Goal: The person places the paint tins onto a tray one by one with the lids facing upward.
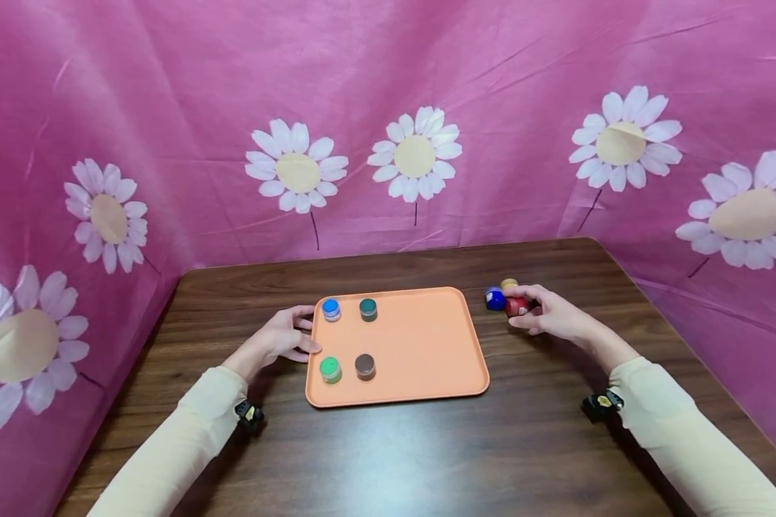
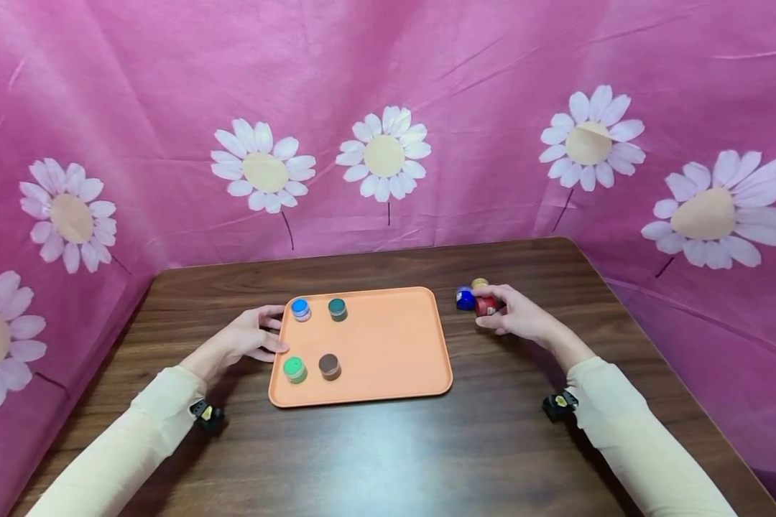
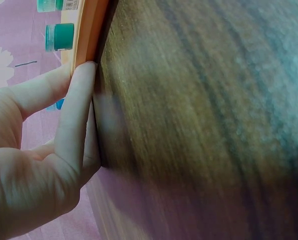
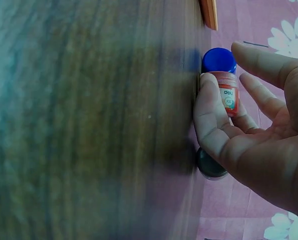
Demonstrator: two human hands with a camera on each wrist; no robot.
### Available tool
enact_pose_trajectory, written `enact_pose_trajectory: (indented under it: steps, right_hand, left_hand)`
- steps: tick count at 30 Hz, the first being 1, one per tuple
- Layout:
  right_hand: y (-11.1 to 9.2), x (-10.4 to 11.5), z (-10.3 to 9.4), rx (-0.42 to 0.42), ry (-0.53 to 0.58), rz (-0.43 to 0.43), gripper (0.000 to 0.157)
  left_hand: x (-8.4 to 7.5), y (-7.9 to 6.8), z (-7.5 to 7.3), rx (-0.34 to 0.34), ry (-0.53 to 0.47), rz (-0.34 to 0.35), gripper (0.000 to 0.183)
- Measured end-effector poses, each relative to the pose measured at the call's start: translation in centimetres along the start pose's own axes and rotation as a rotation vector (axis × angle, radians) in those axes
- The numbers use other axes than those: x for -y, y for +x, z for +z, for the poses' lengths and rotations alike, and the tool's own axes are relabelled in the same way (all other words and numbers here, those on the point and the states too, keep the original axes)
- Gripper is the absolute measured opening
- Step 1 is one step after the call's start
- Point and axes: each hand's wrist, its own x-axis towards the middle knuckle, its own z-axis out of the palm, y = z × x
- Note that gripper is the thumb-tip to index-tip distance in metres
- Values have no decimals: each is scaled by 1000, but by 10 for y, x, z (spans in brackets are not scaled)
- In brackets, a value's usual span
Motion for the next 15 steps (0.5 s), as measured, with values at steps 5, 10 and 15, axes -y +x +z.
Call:
enact_pose_trajectory:
  steps: [5,10,15]
  right_hand:
    - [-1,-3,-2,4,-24,-6,65]
    - [0,-5,-1,23,-15,44,66]
    - [1,-7,-1,47,36,113,65]
  left_hand:
    - [-3,2,0,-7,6,2,88]
    - [-3,0,0,-7,6,-11,89]
    - [-1,0,2,-1,0,-9,89]
